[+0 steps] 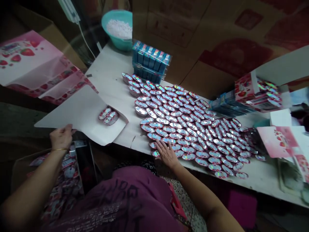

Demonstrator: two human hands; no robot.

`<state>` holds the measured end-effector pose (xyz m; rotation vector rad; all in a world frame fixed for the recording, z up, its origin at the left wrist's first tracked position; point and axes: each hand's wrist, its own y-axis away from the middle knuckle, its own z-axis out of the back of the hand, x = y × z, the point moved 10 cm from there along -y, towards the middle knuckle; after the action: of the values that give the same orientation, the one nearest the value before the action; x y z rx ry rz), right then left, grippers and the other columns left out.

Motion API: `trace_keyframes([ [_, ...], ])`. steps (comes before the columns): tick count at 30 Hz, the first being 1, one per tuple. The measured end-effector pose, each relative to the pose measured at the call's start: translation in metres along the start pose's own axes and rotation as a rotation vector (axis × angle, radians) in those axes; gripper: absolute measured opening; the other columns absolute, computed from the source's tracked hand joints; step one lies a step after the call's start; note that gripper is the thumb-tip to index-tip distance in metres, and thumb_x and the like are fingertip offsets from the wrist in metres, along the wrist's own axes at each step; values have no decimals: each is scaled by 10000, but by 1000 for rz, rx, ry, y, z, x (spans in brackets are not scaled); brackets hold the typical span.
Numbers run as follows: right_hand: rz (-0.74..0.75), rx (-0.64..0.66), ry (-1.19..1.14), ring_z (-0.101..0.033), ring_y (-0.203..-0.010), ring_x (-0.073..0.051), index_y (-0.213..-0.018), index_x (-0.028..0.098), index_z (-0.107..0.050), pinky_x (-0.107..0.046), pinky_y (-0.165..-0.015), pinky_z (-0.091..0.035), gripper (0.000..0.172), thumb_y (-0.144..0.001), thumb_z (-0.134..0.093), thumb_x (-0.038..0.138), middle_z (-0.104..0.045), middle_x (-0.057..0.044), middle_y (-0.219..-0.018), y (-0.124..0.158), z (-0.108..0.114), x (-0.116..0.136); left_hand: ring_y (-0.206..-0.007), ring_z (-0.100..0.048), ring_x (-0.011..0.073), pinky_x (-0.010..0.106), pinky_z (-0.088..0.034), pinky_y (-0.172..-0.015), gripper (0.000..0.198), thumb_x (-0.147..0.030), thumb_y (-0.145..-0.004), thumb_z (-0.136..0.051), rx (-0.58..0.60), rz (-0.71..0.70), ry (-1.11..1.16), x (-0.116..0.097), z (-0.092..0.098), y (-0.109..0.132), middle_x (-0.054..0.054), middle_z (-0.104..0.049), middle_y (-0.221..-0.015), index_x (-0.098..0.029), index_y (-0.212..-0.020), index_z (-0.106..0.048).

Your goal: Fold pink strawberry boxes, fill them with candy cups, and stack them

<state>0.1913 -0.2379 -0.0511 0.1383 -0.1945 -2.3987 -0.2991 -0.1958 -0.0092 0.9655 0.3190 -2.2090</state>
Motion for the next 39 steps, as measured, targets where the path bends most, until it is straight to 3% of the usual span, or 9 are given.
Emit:
trace_keyframes([
  [8, 215, -103, -44, -404, -1132, -285, -1332, 197, -356, -461, -925, -322, 561, -802, -515, 285, -470, -123, -1274, -26, 8, 49, -639, -593, 177, 252, -490, -602, 250, -356, -682, -537, 19, 33, 21, -13, 7, 4, 19, -588, -523, -135, -575, -580],
  [11, 365, -113, -51, -460, -998, -261, -1319, 188, -371, -397, -811, -383, 540, -800, -510, 242, -519, -134, -1175, -47, 28, 60, -632, -594, 177, 246, -482, -591, 271, -368, -687, -524, 4, 11, 72, -11, 8, 1, 30, -603, -543, -132, -572, -590],
  [17, 742, -167, -129, -428, -1003, -258, -1378, 188, -250, -368, -781, -368, 649, -827, -453, 465, -445, -157, -1235, -162, 114, 110, -634, -590, 180, 244, -472, -588, 308, -404, -674, -534, 9, 12, 86, 2, 5, -4, 29, -584, -506, -139, -525, -586],
  [21, 965, -74, -4, -414, -1074, -259, -1345, 200, -314, -367, -825, -354, 651, -789, -518, 470, -424, -142, -1285, -238, 99, 145, -635, -600, 186, 255, -475, -608, 338, -447, -675, -517, 33, 21, 83, 10, 2, -7, 41, -621, -563, -144, -554, -605],
  [24, 877, -73, 47, -343, -1196, -261, -1346, 267, -303, -415, -952, -270, 648, -774, -564, 423, -354, -80, -1376, -265, 81, 131, -653, -606, 194, 262, -474, -635, 335, -451, -672, -510, 53, 23, 59, 8, 2, -7, 50, -644, -594, -151, -561, -611],
  [28, 463, -162, 5, -150, -1321, -273, -1402, 258, -150, -465, -1024, -176, 832, -735, -579, 511, -180, -60, -1468, -245, 90, 47, -696, -606, 197, 268, -468, -671, 309, -428, -678, -503, 73, 32, 5, 2, 3, -5, 58, -664, -635, -163, -557, -607],
  [32, 210, -139, 21, -84, -1337, -297, -1411, 132, -117, -524, -1044, -90, 938, -721, -452, 670, -159, -128, -1465, -167, 84, -32, -743, -608, 198, 271, -468, -698, 303, -428, -688, -499, 78, 5, 19, 0, 1, -5, 62, -667, -682, -162, -587, -605],
  [35, 239, -78, 37, -91, -1334, -316, -1408, 130, -136, -568, -1035, -67, 972, -691, -426, 719, -166, -133, -1462, -116, 59, -34, -748, -604, 198, 276, -466, -713, 290, -417, -688, -497, 57, -3, -11, -3, 3, -4, 52, -660, -677, -163, -591, -599],
  [39, 145, -90, 34, -95, -1339, -291, -1405, 98, -138, -560, -1046, -47, 902, -751, -419, 654, -155, -151, -1459, -97, 35, -18, -744, -597, 196, 280, -457, -729, 280, -394, -698, -477, 33, -18, -57, -13, 7, 0, 47, -656, -671, -157, -607, -595],
])
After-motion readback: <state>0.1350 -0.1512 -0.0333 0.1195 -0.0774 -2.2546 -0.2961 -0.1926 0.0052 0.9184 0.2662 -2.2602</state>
